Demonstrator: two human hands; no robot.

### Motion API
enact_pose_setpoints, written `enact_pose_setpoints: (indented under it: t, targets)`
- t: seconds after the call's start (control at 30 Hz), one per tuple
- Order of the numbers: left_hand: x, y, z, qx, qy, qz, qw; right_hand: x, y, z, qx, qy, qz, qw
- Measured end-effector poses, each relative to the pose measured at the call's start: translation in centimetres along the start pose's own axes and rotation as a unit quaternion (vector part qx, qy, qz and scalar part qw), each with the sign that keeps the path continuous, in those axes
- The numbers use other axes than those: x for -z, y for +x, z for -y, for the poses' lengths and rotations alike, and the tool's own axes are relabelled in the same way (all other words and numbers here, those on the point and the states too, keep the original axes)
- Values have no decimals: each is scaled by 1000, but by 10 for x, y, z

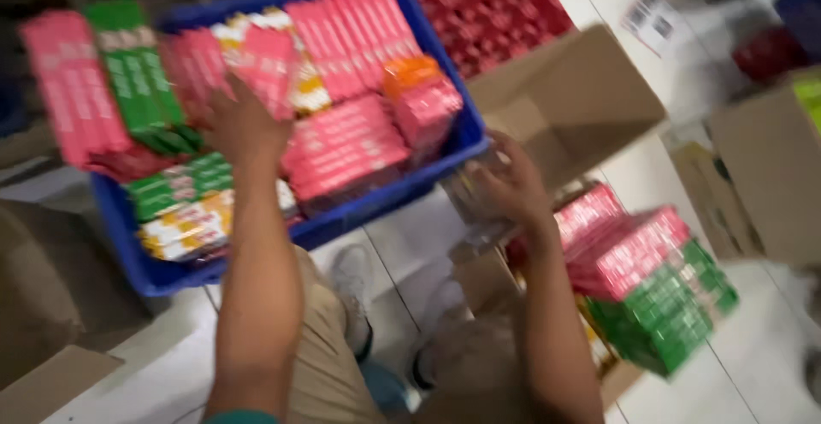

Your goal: The person packs various snack packets, including pink, green, and yellow packages, from a blue crate into a cardboard box. The person repeatedly picks up stacks of snacks and places them into the box, organizing them by color and type.

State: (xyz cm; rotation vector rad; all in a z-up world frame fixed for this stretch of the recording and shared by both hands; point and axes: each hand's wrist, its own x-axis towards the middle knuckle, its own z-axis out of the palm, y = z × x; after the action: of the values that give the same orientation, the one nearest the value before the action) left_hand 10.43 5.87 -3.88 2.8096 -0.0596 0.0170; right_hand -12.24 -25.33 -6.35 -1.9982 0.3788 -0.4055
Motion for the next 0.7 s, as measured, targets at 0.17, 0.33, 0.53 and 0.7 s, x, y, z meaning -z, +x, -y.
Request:
enact_pose_setpoints:
  t: [0.17,0.33,0.53,0.7]
  targets:
    - [-21,-22,-47,-245,-107,-103,958,41,-13,20,-100,-84,-42,991]
    - [-30,-98,-126,-480,-232,160,831,103,-41,-1,-235,-152,-143,949]
    - [-54,-162,-168,-542,28,403,737,173,-88,-76,-331,-318,-281,843]
    - [-67,-174,-191,-569,99,360,733,174,-107,-95,-358,-430,-298,774]
